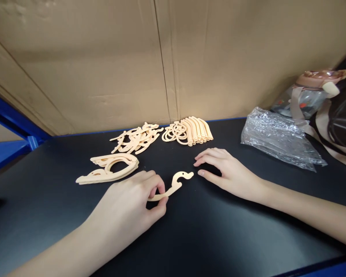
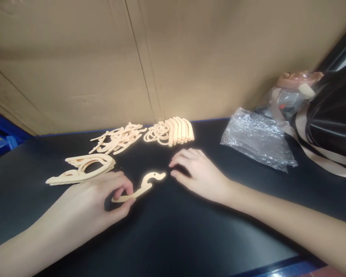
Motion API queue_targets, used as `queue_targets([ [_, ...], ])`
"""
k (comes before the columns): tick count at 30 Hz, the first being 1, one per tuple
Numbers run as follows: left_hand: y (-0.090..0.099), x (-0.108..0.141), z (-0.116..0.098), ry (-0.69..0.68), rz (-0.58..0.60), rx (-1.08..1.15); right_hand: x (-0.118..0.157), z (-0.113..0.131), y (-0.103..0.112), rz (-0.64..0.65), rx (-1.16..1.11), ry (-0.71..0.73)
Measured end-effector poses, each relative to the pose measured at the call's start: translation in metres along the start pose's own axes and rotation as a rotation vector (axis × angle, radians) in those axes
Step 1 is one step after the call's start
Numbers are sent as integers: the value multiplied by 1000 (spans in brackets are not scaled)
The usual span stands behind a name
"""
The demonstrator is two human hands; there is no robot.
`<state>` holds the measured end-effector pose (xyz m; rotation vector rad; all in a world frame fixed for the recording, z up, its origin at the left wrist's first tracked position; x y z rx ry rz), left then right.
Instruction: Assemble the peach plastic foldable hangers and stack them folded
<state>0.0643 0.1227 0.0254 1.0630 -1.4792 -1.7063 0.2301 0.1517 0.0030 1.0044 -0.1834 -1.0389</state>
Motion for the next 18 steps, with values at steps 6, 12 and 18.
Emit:
queue_targets([
  [6, -10, 0, 6, 29, 107, 55, -1, 5, -3, 28, 57, 22],
  [12, -18, 1, 7, 41, 153, 105, 0, 6, -3, 25, 87, 32],
  [18, -13, -4, 12, 85, 202, 136, -1, 6, -4, 34, 83, 27],
])
Point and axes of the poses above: each hand's wrist, its own x-axis away from the middle knuckle, its own y-axis out of the back of the hand, z = x × y, the point moved 9 cm from there along -x, towards the middle knuckle, and after that the axes turned 11 degrees about -x, right-handed, at the moved point
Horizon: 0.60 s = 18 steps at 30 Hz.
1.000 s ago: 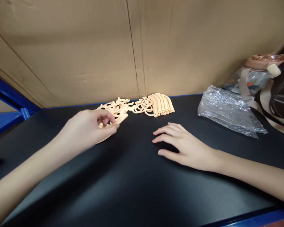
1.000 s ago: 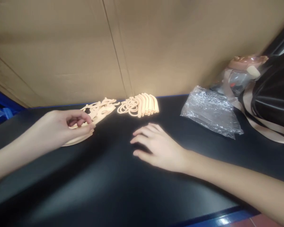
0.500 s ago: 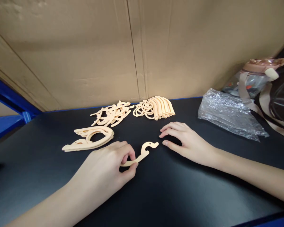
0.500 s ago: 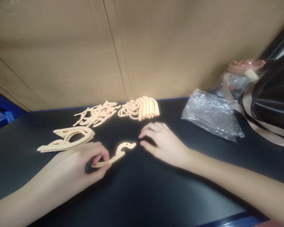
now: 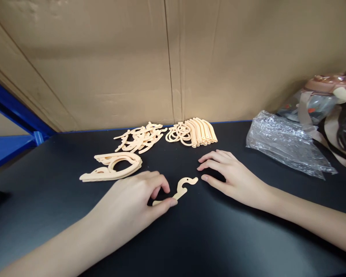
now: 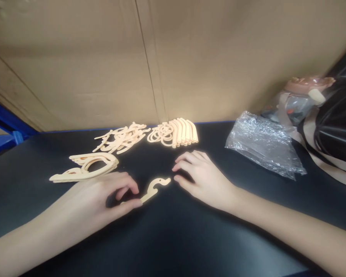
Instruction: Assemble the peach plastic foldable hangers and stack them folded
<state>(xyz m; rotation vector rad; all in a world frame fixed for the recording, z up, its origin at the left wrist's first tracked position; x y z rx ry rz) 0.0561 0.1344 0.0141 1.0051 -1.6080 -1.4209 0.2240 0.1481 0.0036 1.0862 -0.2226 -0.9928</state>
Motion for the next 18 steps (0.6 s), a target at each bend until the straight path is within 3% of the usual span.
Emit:
queue_targets([
  [4, 33, -18, 29, 63, -119, -145, 0, 0, 1, -6, -3, 11],
  [7, 53, -42, 63, 104, -173, -413, 1, 1, 1, -2, 0, 16],
  [12, 46, -81, 103, -13, -74, -579, 1, 1, 1, 2, 8, 20],
  [18, 47, -98, 119, 7, -40, -640, 1, 0, 0, -1, 10, 33],
])
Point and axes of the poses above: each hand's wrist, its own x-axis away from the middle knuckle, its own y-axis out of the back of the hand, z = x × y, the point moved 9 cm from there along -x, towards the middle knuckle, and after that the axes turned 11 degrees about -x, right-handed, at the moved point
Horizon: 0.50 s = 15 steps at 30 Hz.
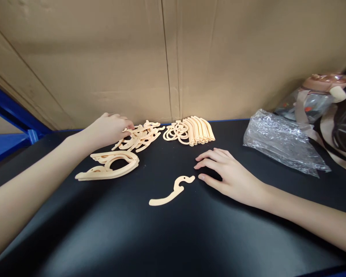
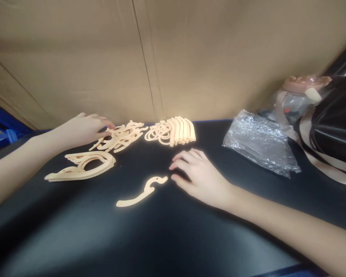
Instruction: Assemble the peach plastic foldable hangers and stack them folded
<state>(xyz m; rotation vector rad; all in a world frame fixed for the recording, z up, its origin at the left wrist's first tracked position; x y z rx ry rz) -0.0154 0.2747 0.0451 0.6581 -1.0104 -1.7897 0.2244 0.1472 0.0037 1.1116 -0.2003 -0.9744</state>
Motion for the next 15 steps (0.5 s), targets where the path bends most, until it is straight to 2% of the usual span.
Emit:
queue_targets([
  [9, 5, 0, -2, 0, -33, -8, 0, 1, 0, 4, 1, 14],
  [15, 19, 10, 4, 91, -27, 108, 0, 2, -1, 15, 7, 13],
])
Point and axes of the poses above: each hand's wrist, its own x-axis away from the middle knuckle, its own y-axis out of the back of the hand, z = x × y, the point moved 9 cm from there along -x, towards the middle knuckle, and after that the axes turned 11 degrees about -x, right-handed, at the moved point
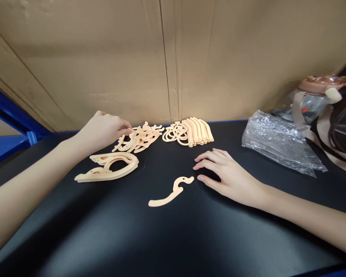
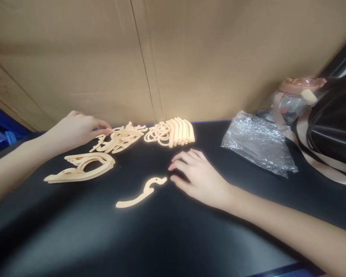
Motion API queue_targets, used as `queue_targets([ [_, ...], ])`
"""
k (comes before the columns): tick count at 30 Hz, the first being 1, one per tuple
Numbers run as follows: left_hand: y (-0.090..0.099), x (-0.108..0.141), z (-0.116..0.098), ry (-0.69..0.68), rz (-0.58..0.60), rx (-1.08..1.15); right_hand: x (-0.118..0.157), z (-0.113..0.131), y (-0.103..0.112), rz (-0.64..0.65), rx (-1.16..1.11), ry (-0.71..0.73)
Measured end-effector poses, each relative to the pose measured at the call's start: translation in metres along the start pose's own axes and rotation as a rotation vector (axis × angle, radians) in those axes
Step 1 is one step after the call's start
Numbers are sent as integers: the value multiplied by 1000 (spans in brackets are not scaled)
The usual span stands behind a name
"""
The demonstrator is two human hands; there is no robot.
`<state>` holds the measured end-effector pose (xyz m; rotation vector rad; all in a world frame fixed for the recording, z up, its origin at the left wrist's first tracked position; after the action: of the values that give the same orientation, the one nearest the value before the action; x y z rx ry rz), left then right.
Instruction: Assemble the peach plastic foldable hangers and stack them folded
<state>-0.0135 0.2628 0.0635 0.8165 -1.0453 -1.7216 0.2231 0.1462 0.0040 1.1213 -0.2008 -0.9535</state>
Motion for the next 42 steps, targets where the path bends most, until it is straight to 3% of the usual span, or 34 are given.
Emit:
queue_targets([
  [4, 9, 21, -6, 112, 38, 209, 0, 0, 0, 8, 11, -2],
  [6, 7, 36, -13, 205, 76, 478, 0, 0, -1, 9, 12, -8],
  [9, 7, 57, -46, 111, 102, 778, 0, -1, -1, 7, 11, -15],
  [13, 2, 84, -77, 57, 109, 866, 0, -1, -1, 6, 19, -13],
  [18, -7, 101, -102, -13, 135, 725, 0, -2, -2, 7, 24, -14],
  [26, 11, 104, -129, -305, -149, 340, 0, -1, -2, 2, 27, -12],
  [36, 21, 107, -132, -358, -298, 170, 1, -1, -2, 1, 47, 3],
  [42, 33, 75, -130, -402, -404, 49, 1, 0, -2, 0, 50, 15],
])
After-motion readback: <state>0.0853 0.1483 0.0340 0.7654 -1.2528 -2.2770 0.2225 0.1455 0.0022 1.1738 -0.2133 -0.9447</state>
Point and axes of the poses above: each hand's wrist, its own x-axis away from the middle knuckle, its own y-axis out of the back of the hand, z = x × y, the point moved 9 cm from there along -x, towards the middle knuckle, and after that the axes turned 11 degrees about -x, right-handed, at the moved point
